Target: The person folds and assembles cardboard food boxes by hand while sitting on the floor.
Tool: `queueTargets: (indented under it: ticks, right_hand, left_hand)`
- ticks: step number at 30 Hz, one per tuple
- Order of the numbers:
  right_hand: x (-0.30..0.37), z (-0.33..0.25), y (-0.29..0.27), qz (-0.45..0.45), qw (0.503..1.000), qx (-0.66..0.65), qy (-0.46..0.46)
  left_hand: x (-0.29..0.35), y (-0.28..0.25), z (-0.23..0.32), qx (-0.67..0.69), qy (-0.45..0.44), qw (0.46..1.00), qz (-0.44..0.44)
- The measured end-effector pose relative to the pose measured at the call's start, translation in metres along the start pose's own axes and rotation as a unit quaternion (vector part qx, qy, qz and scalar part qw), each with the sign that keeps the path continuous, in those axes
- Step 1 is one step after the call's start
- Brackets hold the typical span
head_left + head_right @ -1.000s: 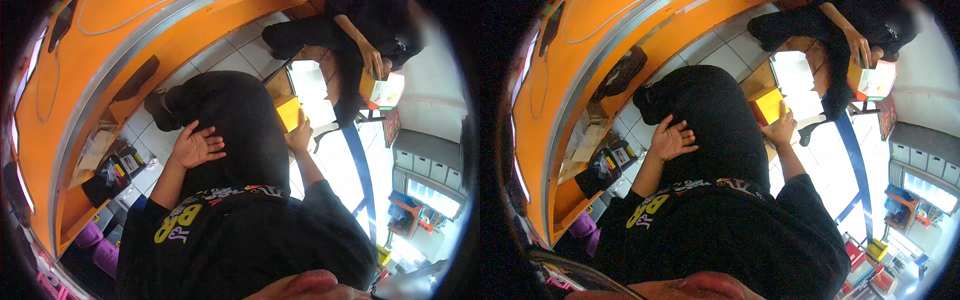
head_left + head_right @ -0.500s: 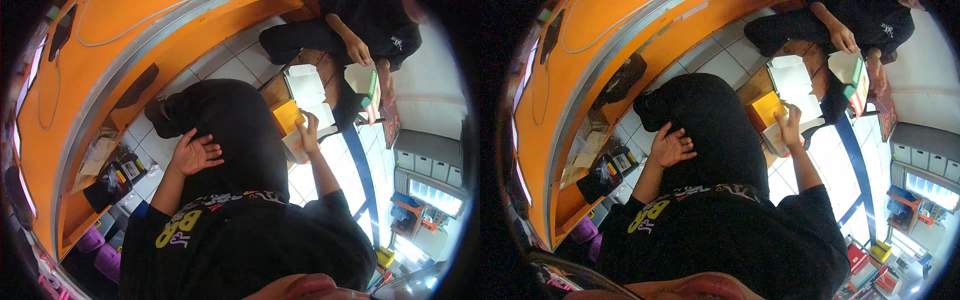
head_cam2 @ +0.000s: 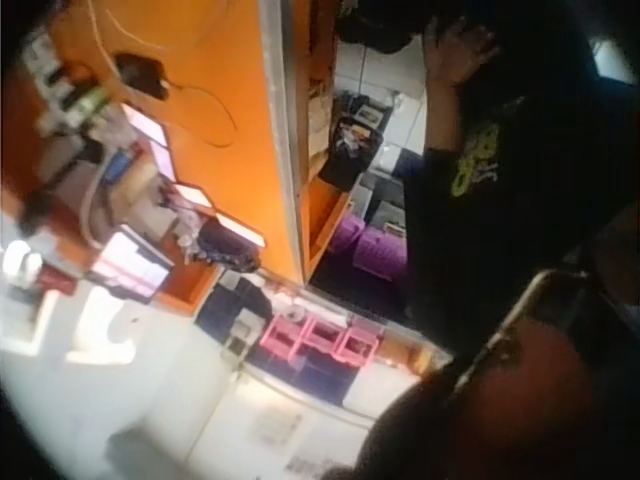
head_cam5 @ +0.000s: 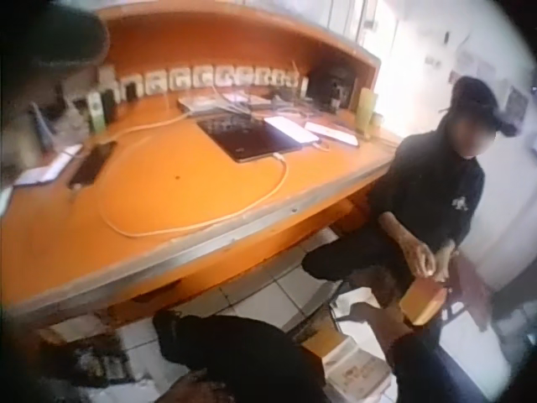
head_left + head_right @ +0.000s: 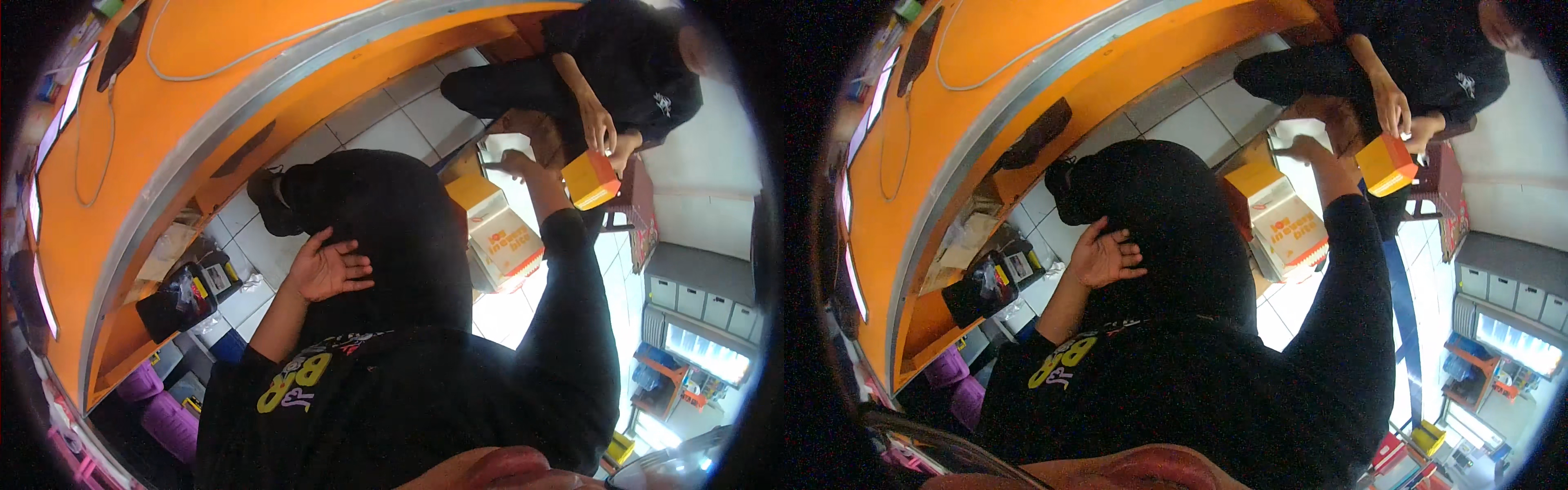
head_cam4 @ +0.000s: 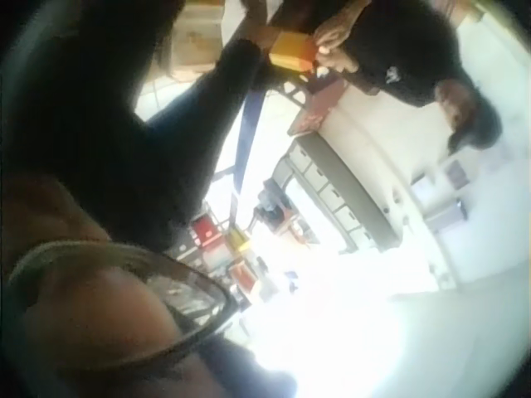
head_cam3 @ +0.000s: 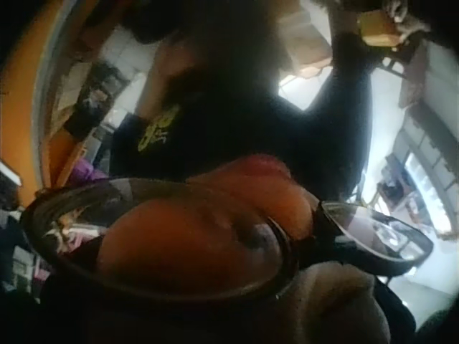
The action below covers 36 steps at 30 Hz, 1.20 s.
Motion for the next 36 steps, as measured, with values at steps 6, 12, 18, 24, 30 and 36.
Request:
queueTargets:
  ticks: [6,12,18,24,30,36]
  right_hand:
    - [-0.005,0.008,0.032,0.166,0.973,0.140,-0.079]
    - [-0.022,0.077,0.049,0.291,0.933,0.009,-0.210]
    - [0.055,0.053,0.021,0.398,0.905,-0.082,-0.127]
    - [0.100,0.071,0.016,0.570,0.778,-0.134,-0.227]
    - [0.110,0.077,0.016,0.552,0.782,0.012,-0.289]
    - [0.093,0.083,0.030,0.490,0.851,0.023,-0.188]
  left_hand:
    - [-0.007,0.005,0.002,0.022,-0.002,1.000,0.005]
    - [-0.018,0.005,0.007,0.033,-0.041,0.999,0.012]
    - [-0.016,0.007,0.006,0.026,-0.026,0.999,0.022]
    - [-0.013,0.008,0.001,-0.005,-0.017,0.999,0.041]
    - [-0.006,0.008,-0.002,-0.019,-0.011,0.999,0.044]
    - [0.003,0.011,-0.010,-0.030,0.004,0.999,0.041]
Point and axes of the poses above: each hand's wrist, its own x-axis away from the middle knuckle, its own y-axis out of the palm, z = x × y, the point moved 1 cm from there along -x, towards the middle knuckle, and after that the axes turned 5 degrees about -x, right-handed, at the moved point
